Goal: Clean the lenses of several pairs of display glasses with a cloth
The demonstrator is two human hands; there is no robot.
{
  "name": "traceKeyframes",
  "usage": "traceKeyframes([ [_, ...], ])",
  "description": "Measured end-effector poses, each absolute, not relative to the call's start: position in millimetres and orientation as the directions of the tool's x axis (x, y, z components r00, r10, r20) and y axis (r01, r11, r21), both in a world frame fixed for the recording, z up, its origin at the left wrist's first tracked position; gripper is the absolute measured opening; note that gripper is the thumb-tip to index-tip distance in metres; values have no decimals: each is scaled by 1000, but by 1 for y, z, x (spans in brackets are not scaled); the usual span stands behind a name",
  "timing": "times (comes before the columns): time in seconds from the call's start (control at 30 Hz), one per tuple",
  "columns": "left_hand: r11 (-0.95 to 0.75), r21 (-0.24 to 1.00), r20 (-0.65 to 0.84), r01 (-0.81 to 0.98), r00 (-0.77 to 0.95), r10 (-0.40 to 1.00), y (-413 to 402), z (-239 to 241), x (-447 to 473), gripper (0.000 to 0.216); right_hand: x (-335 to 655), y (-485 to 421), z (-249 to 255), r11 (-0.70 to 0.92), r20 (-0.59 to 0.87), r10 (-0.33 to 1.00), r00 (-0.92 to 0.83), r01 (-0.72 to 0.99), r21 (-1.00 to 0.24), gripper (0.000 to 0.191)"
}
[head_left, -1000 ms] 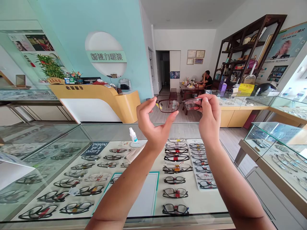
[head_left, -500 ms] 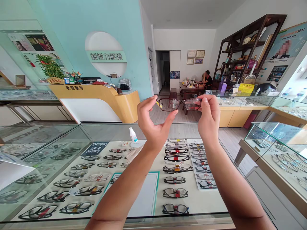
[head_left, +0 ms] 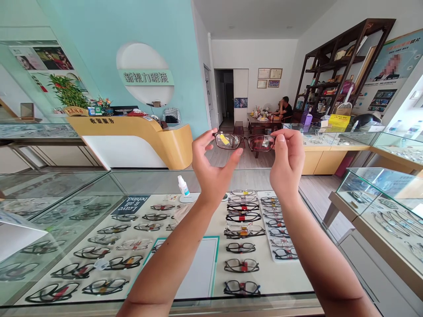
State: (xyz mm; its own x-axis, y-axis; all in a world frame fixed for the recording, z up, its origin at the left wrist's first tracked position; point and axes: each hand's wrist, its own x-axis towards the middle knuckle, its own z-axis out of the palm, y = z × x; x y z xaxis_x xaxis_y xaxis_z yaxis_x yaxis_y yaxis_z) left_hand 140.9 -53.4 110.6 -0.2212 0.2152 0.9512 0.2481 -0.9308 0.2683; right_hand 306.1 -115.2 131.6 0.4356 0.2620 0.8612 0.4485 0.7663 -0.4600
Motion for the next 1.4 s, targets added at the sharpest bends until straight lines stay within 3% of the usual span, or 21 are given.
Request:
traceKeyframes([
  [0.17,-943,304,936,138,-228,269,-48,108,144,68,298,-123,133,801,879,261,399,419,-428,34],
  [0.4,-935,346,926,73,-186,328,-42,105,146,64,290,-137,136,738,833,405,377,403,-541,43],
  [0.7,-935,355,924,8,-156,350,-37,107,144,67,298,-138,140,769,821,487,299,299,-565,28],
  [0.83,-934,339,939,116,-112,326,-40,114,136,70,309,-143,148,745,811,541,223,319,-585,24],
  [1.07,-933,183,978,311,39,205,-57,123,127,69,318,-140,150,686,817,569,87,497,-531,14],
  [1.27,-938,225,962,263,91,256,-63,127,127,70,328,-133,147,710,789,615,-13,444,-547,15],
  [1.4,-942,303,941,148,113,320,-57,124,130,78,334,-125,146,705,727,680,-91,352,-616,30],
])
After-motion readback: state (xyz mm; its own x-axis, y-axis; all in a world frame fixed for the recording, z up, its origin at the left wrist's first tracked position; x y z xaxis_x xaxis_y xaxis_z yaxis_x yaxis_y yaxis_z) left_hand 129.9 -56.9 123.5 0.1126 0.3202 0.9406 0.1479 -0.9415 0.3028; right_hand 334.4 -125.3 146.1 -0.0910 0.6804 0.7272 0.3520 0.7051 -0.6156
